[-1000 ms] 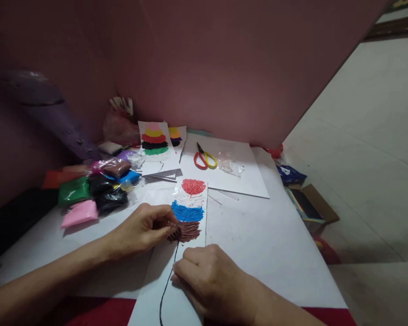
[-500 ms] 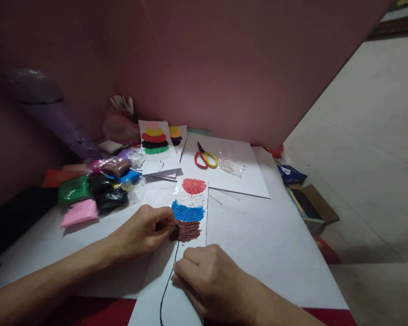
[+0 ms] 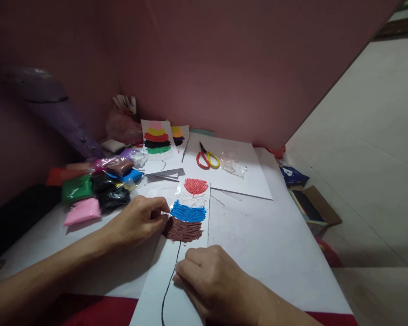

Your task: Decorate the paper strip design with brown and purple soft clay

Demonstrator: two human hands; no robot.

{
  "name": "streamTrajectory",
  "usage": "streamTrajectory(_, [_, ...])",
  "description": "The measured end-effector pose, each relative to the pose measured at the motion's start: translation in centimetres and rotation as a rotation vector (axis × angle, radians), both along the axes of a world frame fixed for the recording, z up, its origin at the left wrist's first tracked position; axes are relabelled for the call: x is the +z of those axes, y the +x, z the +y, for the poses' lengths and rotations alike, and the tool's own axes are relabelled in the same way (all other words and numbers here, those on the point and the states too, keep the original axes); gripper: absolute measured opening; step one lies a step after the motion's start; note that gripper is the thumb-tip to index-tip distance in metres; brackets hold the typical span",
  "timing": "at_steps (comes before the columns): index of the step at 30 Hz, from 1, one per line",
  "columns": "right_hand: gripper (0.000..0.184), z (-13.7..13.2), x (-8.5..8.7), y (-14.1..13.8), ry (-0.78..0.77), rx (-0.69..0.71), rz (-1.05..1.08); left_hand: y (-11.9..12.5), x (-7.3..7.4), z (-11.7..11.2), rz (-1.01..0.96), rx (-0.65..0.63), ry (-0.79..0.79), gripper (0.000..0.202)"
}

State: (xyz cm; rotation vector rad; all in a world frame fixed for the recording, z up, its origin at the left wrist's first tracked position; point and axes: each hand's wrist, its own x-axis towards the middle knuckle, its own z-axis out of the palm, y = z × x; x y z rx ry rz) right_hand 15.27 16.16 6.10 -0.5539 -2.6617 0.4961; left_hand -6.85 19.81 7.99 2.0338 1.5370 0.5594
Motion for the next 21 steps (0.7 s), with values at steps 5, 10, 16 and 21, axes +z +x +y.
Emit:
streamTrajectory(5, [0.026,0.08,-0.06,-0.01,-0.003,0.01,-0.01,-0.41,-0.16,0.22,-0.033,0.019,0.051,0.013])
streamTrajectory(10, [0.026,0.03,0.05,0.01,-0.007,0.002,-0.021,-0.72,-0.23,0.43,-0.192,0.07,0.218,0.01])
streamTrajectory(16, [0.025,0.01,0.1,-0.03,-0.006,0.0,-0.019,-0.51,0.36,0.34,-0.29,0.054,0.257,0.01])
streamTrajectory(21, [0.025,0.02,-0.04,0.02,0.004,-0.003,-0.01,-0.34,0.23,0.18,-0.248,-0.035,0.111,0.01])
